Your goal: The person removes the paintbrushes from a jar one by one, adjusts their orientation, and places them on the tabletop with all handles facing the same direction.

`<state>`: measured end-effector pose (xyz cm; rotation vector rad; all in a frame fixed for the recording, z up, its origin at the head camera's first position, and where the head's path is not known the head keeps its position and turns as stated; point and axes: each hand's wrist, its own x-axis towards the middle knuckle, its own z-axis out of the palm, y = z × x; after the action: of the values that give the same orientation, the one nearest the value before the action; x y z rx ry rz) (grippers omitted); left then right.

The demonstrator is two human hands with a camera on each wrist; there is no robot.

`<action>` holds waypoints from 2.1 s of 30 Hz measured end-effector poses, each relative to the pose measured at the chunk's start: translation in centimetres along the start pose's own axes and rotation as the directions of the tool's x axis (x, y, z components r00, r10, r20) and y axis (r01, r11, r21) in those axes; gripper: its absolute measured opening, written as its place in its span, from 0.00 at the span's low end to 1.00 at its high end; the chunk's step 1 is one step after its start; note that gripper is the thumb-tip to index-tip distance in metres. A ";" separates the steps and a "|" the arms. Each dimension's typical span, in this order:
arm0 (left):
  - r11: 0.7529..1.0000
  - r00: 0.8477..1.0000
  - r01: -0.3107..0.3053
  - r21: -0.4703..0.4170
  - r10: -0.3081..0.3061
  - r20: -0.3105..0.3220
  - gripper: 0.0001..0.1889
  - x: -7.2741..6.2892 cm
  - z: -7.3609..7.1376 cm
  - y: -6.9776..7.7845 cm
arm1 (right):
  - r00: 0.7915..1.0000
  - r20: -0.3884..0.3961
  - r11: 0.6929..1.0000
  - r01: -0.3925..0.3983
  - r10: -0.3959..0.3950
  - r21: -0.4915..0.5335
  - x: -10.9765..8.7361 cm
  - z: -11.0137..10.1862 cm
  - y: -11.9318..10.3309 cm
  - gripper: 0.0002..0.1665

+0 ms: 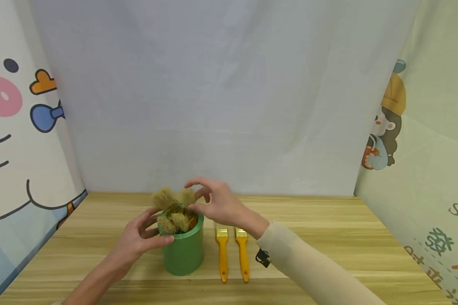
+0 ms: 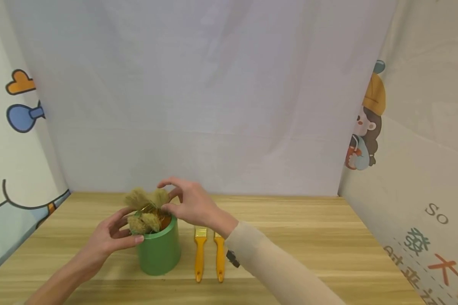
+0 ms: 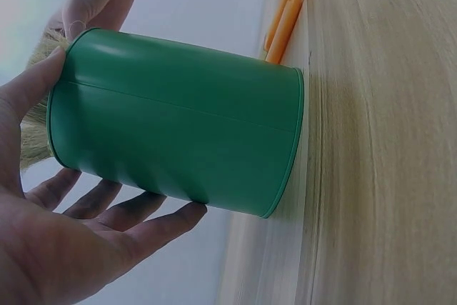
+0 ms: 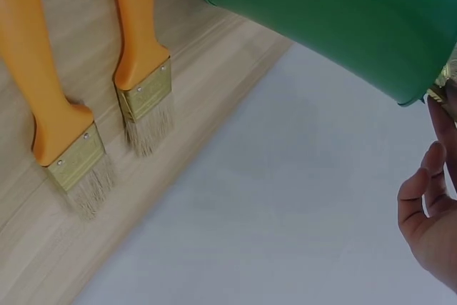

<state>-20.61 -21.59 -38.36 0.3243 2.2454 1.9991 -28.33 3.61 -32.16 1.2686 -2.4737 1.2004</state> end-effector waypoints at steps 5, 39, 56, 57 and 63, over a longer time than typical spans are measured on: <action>1.000 1.000 0.001 -0.007 -0.001 0.005 0.45 0.0 0.0 0.1 | 0.999 -0.011 0.999 0.031 -0.030 0.021 0.1 -0.3 -0.2 0.26; 0.991 0.999 -0.010 -0.131 0.016 0.049 0.36 -0.1 -0.8 -0.2 | 0.997 0.073 0.971 -0.018 0.001 0.237 -0.7 0.3 0.7 0.24; 0.999 0.989 0.020 -0.038 -0.025 -0.147 0.23 1.0 0.2 0.7 | 0.997 0.073 0.972 -0.002 -0.016 0.236 -0.8 0.2 0.7 0.24; 0.999 0.988 0.022 -0.034 -0.027 -0.151 0.23 1.1 0.2 0.7 | 0.997 0.072 0.972 -0.001 -0.016 0.234 -0.8 0.2 0.7 0.24; 0.999 0.982 0.039 -0.006 -0.039 -0.183 0.24 1.2 0.6 0.8 | 0.999 0.047 0.970 0.010 -0.022 0.243 -1.0 0.3 0.7 0.23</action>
<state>-21.57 -20.63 -37.63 0.0983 2.3336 2.0899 -28.15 4.30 -33.18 1.3865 -2.4026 1.5240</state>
